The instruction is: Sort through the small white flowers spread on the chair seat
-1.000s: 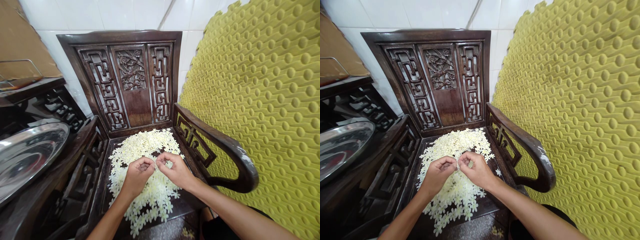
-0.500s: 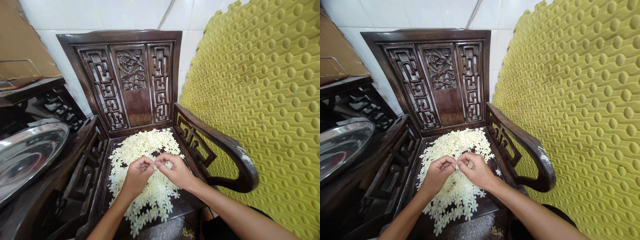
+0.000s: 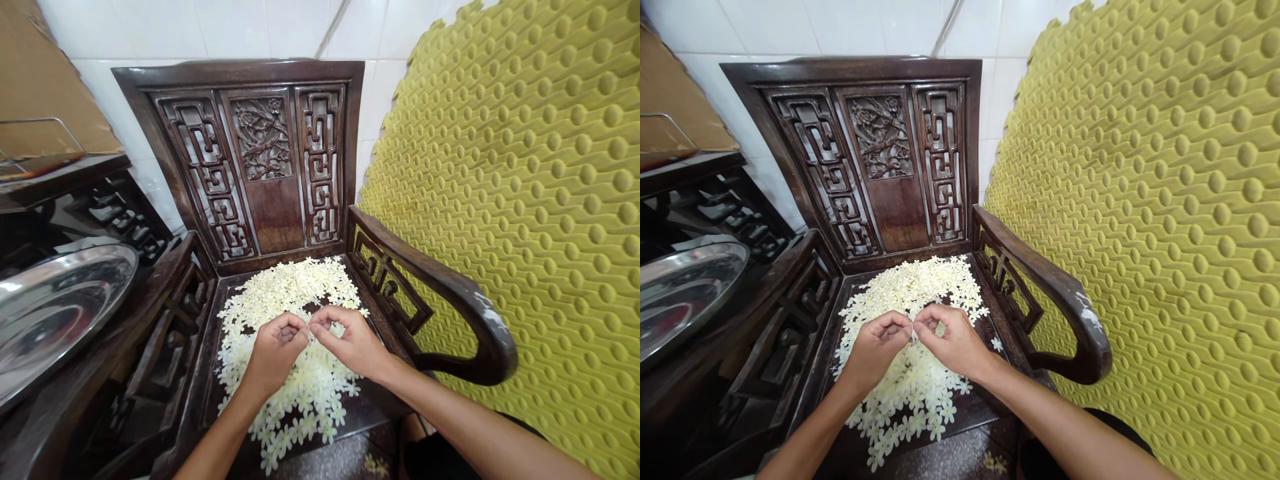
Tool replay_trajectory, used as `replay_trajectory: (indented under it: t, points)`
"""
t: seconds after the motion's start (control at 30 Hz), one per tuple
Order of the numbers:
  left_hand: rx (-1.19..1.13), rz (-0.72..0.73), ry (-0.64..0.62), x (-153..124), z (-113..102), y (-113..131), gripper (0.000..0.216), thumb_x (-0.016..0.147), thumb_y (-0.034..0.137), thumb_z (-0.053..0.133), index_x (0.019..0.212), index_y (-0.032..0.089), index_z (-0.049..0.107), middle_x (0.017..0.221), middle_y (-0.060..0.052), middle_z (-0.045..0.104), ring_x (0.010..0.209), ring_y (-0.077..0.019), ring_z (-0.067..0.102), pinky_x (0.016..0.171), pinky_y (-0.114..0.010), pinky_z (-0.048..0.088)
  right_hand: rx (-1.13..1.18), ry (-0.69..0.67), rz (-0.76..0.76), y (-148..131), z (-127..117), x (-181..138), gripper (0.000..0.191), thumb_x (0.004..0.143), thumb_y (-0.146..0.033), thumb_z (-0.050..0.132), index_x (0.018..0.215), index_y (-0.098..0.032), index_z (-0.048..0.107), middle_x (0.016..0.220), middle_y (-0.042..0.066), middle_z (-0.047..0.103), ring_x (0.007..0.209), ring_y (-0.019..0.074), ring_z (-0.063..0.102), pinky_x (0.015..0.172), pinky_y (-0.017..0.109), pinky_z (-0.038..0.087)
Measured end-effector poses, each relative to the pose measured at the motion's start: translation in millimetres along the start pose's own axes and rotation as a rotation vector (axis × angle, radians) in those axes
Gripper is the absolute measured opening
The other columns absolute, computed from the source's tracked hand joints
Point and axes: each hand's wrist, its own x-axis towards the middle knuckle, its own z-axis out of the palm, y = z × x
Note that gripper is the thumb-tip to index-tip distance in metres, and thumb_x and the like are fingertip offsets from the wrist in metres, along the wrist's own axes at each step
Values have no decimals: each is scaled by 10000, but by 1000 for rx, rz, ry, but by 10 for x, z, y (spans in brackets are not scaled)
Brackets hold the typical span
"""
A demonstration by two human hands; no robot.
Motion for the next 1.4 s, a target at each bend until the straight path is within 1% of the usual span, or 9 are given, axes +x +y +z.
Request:
replay_trajectory:
  t: [0.67, 0.9, 1.0, 1.17, 1.4]
  points:
    - [10, -7, 10, -3, 14, 10, 60, 770, 196, 600, 719, 168, 611, 644, 32, 551, 601, -105, 480, 581, -205, 402, -12, 4, 1, 9, 0, -6, 94, 891, -203, 578, 860, -174, 662, 751, -3, 630, 716, 133, 569, 684, 242, 447]
    - [3, 4, 8, -2, 10, 22, 59, 760, 212, 604, 717, 172, 616, 663, 24, 573, 623, -117, 511, 592, -210, 417, -12, 8, -2, 5, 3, -2, 104, 896, -201, 566, 862, -175, 661, 752, -1, 632, 716, 137, 570, 687, 248, 449]
    - [9, 1, 11, -4, 11, 19, 62, 759, 211, 604, 713, 172, 614, 649, 29, 564, 603, -113, 508, 587, -210, 417, -21, 11, -1, 2, 7, -1, 109, 894, -199, 559, 851, -176, 657, 745, 0, 631, 710, 138, 569, 679, 247, 447]
    - [43, 41, 0, -7, 8, -6, 71, 780, 201, 596, 720, 170, 616, 667, 22, 588, 626, -116, 534, 614, -214, 437, -68, 17, -17, -21, -2, 1, 96, 864, -161, 564, 813, -180, 643, 720, -9, 615, 688, 132, 562, 659, 239, 430]
    - [67, 72, 4, -18, 25, -6, 70, 785, 207, 609, 738, 165, 641, 692, 4, 626, 670, -132, 581, 653, -232, 483, -167, 28, -81, -30, -22, 1, 103, 807, -110, 579, 775, -187, 640, 694, -16, 607, 675, 137, 565, 677, 252, 412]
